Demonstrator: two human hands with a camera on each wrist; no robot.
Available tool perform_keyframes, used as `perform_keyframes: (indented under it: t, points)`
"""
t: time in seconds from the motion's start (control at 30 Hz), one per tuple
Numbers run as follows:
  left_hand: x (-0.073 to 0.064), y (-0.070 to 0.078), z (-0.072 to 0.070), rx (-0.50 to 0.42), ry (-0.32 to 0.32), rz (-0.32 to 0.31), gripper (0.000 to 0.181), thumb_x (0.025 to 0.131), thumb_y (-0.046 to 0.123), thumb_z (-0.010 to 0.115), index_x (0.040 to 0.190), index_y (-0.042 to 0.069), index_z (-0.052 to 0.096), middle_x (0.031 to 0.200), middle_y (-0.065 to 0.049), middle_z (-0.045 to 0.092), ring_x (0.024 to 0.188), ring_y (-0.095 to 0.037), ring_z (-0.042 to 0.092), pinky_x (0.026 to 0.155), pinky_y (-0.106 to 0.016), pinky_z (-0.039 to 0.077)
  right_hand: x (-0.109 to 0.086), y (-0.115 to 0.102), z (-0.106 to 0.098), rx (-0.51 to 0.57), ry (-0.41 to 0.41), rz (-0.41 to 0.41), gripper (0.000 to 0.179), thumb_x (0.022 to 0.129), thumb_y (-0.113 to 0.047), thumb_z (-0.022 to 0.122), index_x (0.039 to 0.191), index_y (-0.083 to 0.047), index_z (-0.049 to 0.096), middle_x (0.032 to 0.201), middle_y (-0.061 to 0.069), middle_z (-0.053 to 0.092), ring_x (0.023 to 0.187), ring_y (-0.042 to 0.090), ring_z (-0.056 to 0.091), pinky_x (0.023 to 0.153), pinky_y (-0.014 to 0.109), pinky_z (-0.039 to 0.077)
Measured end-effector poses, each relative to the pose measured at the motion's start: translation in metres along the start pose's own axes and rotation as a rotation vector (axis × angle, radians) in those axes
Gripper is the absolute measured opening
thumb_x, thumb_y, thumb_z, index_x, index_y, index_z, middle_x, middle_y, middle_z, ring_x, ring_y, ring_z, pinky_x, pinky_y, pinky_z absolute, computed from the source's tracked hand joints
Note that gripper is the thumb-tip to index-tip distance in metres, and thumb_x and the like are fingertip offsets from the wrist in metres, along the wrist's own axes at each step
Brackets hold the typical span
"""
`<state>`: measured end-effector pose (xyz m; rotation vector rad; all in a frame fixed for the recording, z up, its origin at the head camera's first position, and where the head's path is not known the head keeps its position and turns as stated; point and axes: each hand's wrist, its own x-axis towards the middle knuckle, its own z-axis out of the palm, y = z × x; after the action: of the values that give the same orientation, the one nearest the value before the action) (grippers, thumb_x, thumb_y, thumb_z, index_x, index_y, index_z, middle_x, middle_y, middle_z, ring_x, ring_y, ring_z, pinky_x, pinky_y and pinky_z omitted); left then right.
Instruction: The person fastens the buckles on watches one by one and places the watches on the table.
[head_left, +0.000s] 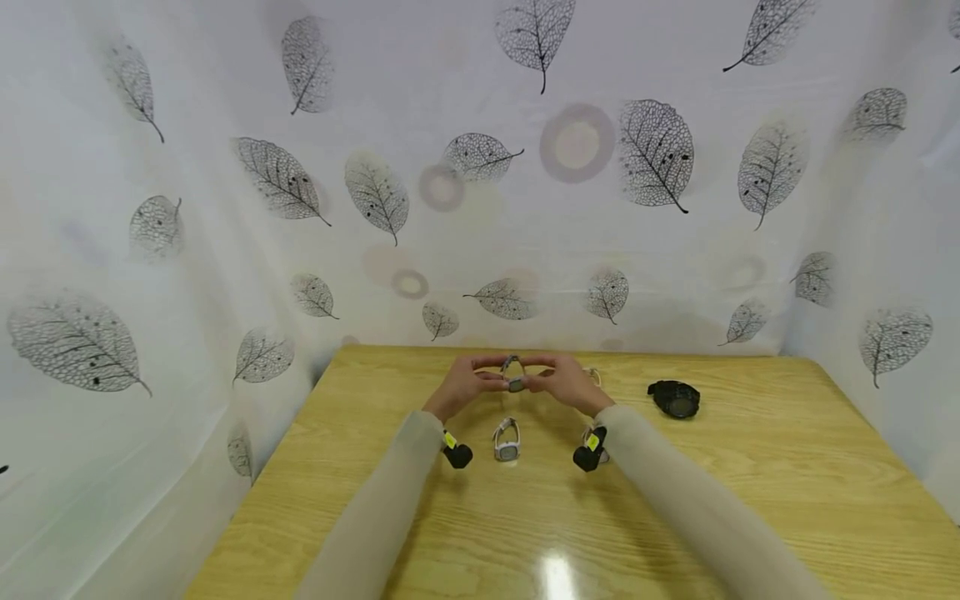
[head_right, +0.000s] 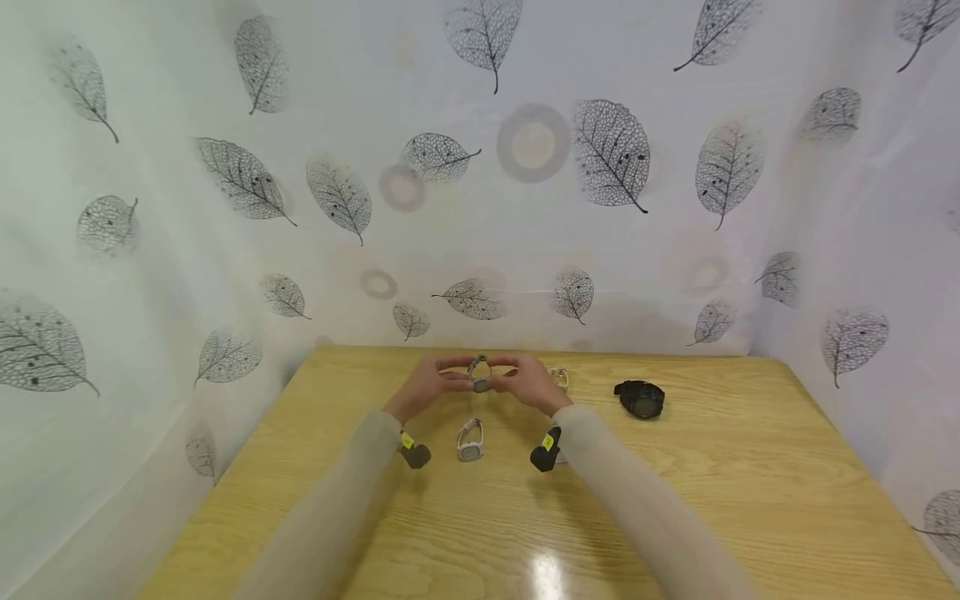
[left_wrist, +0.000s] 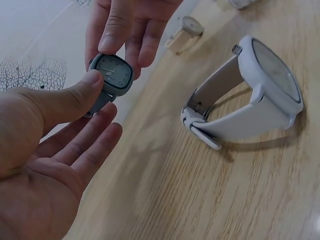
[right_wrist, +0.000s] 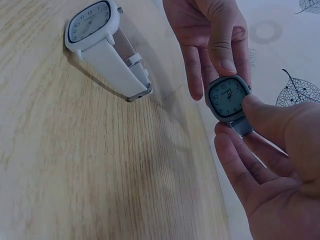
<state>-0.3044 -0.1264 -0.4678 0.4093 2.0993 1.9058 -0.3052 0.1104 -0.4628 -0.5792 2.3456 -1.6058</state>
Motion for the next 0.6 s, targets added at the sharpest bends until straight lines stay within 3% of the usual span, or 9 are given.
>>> perform_keyframes:
  t: [0.17,0.3,0.47,0.6]
  points:
    - [0.003,-0.006,-0.003,0.067,0.015,-0.011,0.052,0.092,0.001,0.076,0.14,-0.004,0.059,0.142,-0.025,0.058,0.11,-0.027,0.071,0.097,-0.047,0.056,0.007,0.002,0.003,-0.005,-0.006,0.019,0.048,0.099,-0.015,0.071,0.144,-0.005,0.058,0.152,0.017,0.051,0.112,0.032,0.069,0.097,0.048,0.056]
    - [0.006,-0.013,-0.007,0.161,0.038,-0.018,0.05,0.089,0.008,0.081,0.136,0.002,0.065,0.136,-0.019,0.065,0.103,-0.023,0.073,0.077,-0.038,0.06,0.011,0.004,0.006,0.002,-0.021,0.036,0.047,0.099,-0.011,0.07,0.143,0.0,0.057,0.15,0.021,0.051,0.108,0.034,0.071,0.094,0.045,0.058]
    - [0.01,-0.016,-0.009,0.257,0.048,-0.026,0.046,0.088,0.012,0.084,0.132,0.009,0.071,0.131,-0.011,0.069,0.083,-0.015,0.069,0.057,-0.028,0.048,0.015,0.007,0.007,-0.002,-0.03,0.029,0.044,0.099,-0.005,0.069,0.14,0.006,0.058,0.145,0.025,0.055,0.103,0.035,0.073,0.089,0.041,0.06]
    - [0.011,-0.017,-0.01,0.341,0.052,-0.036,0.045,0.088,0.014,0.084,0.13,0.01,0.072,0.132,-0.008,0.069,0.075,-0.016,0.061,0.056,-0.025,0.046,0.017,0.008,0.01,-0.032,-0.033,0.016,0.042,0.099,-0.005,0.068,0.138,0.009,0.058,0.142,0.027,0.058,0.101,0.032,0.073,0.085,0.037,0.061]
